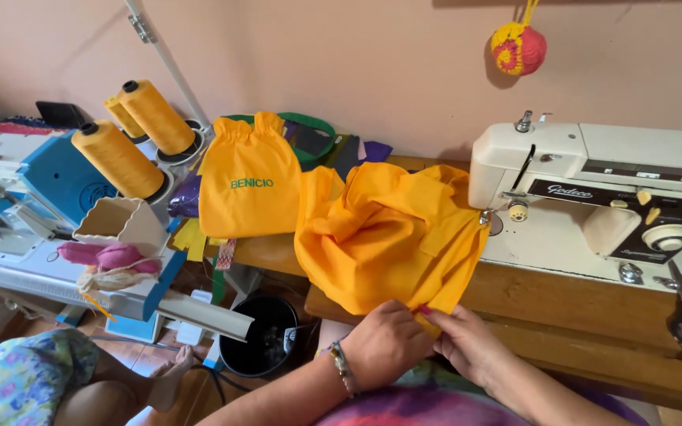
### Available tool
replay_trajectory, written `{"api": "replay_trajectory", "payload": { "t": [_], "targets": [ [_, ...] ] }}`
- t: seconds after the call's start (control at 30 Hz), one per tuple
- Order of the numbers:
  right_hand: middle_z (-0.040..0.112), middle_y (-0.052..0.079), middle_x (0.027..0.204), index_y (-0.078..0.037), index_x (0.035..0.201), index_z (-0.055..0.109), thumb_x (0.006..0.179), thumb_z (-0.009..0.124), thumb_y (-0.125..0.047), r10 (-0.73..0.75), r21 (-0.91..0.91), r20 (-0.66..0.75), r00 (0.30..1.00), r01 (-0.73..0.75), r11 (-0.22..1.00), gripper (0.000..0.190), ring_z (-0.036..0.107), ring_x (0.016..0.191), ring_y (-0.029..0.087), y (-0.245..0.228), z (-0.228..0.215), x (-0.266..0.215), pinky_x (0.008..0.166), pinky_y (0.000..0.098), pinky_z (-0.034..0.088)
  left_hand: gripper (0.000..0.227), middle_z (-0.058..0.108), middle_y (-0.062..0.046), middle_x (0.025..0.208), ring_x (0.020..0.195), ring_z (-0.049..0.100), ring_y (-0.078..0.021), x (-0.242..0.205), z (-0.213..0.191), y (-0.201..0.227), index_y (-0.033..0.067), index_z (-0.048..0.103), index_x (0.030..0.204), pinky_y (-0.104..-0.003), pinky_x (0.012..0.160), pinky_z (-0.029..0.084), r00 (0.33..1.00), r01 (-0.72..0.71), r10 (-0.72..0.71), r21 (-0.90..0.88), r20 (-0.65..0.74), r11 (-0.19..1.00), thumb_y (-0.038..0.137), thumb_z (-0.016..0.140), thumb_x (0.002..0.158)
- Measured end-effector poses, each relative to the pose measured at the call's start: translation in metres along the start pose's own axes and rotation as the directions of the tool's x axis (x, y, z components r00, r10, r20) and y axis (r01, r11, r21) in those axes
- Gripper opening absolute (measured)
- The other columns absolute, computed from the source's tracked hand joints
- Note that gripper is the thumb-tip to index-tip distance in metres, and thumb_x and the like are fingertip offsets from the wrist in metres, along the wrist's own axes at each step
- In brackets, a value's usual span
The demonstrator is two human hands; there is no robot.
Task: Inspecting a yellow garment for quality and using scissors to trim excess threads at a sewing workstation.
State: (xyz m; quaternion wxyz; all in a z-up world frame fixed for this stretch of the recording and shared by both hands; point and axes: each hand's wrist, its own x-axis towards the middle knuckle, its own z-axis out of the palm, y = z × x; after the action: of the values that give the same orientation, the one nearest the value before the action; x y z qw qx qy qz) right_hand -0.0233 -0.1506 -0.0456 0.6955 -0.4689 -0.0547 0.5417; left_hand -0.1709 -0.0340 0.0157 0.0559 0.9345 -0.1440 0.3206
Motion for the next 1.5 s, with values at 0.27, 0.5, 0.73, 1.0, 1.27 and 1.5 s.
{"api": "replay_trajectory", "payload": {
  "t": [0.27, 0.5, 0.73, 1.0, 1.27, 1.5],
  "targets": [
    [0.055, 0.017, 0.147, -0.005, 0.145, 0.048, 0.094, 0.043, 0.004, -0.124, 0.273, -0.129, 0.984, 0.155, 0.949, 0.052, 0.053, 0.131, 0.031, -0.040, 0.013, -0.047, 0.112, 0.0468, 0.041, 0.116, 0.051, -0.004, 0.148, 0.141, 0.040, -0.0343, -0.012, -0.007, -0.119, 0.0237, 0.031, 0.159, -0.064, 0.118, 0.018, 0.565, 0.751, -0.823, 0.377, 0.057, 0.542, 0.083, 0.071, 0.067],
    [0.057, 0.021, 0.143, -0.001, 0.140, 0.051, 0.097, 0.047, -0.013, -0.268, 0.281, -0.001, 0.964, 0.257, 0.925, 0.045, 0.055, 0.128, 0.035, -0.066, -0.032, -0.036, 0.108, 0.0529, 0.044, 0.011, 0.059, 0.000, 0.075, 0.061, 0.059, -0.0207, -0.014, 0.024, -0.211, 0.0197, 0.061, 0.087, -0.035, 0.050, 0.049, 0.924, 0.374, -0.309, 0.700, -0.225, 0.608, 0.025, 0.055, 0.095],
    [0.069, 0.024, 0.124, 0.006, 0.135, 0.058, 0.089, 0.062, -0.005, -0.022, 0.265, 0.161, 0.987, -0.022, 0.964, 0.047, 0.068, 0.106, 0.033, -0.020, -0.063, -0.032, 0.095, 0.0459, 0.055, 0.016, 0.046, -0.002, 0.071, 0.062, 0.049, -0.0272, 0.104, -0.112, -0.180, 0.0189, 0.054, 0.070, -0.042, 0.060, 0.036, 0.991, 0.132, -0.066, 0.760, -0.117, 0.636, 0.014, 0.069, 0.074],
    [0.069, 0.020, 0.112, -0.005, 0.125, 0.054, 0.091, 0.069, 0.001, 0.057, -0.239, -0.384, 0.922, -0.159, 0.958, 0.038, 0.068, 0.095, 0.035, -0.004, -0.084, -0.042, 0.070, 0.0606, 0.061, 0.022, 0.064, -0.008, 0.091, 0.086, 0.057, -0.0303, 0.094, 0.033, -0.101, 0.0187, 0.069, 0.098, -0.051, 0.086, 0.044, 0.899, 0.080, -0.382, 0.776, 0.215, 0.626, 0.025, 0.052, 0.088],
    [0.081, -0.001, 0.079, -0.031, 0.158, 0.038, 0.082, 0.075, -0.034, -0.392, -0.923, -0.279, 0.877, -0.132, 0.361, 0.085, 0.069, 0.058, 0.018, -0.022, -0.067, -0.058, 0.062, 0.0311, 0.050, 0.088, 0.024, -0.010, 0.168, 0.155, 0.016, -0.0323, 0.066, 0.120, -0.047, 0.0152, 0.032, 0.159, -0.051, 0.124, 0.009, 0.738, 0.422, -0.426, 0.134, 0.524, 0.897, 0.071, 0.036, 0.091],
    [0.080, 0.003, 0.078, -0.027, 0.163, 0.025, 0.085, 0.063, -0.034, -0.417, -0.997, -0.070, 0.906, -0.052, 0.054, 0.087, 0.076, 0.069, 0.029, -0.013, -0.077, -0.054, 0.068, 0.0423, 0.055, 0.087, 0.023, -0.015, 0.167, 0.143, 0.028, -0.0423, 0.077, 0.104, -0.037, 0.0167, 0.025, 0.163, -0.054, 0.110, 0.028, 0.597, 0.360, -0.526, 0.383, 0.606, 0.851, 0.071, 0.034, 0.095]
  ]
}}
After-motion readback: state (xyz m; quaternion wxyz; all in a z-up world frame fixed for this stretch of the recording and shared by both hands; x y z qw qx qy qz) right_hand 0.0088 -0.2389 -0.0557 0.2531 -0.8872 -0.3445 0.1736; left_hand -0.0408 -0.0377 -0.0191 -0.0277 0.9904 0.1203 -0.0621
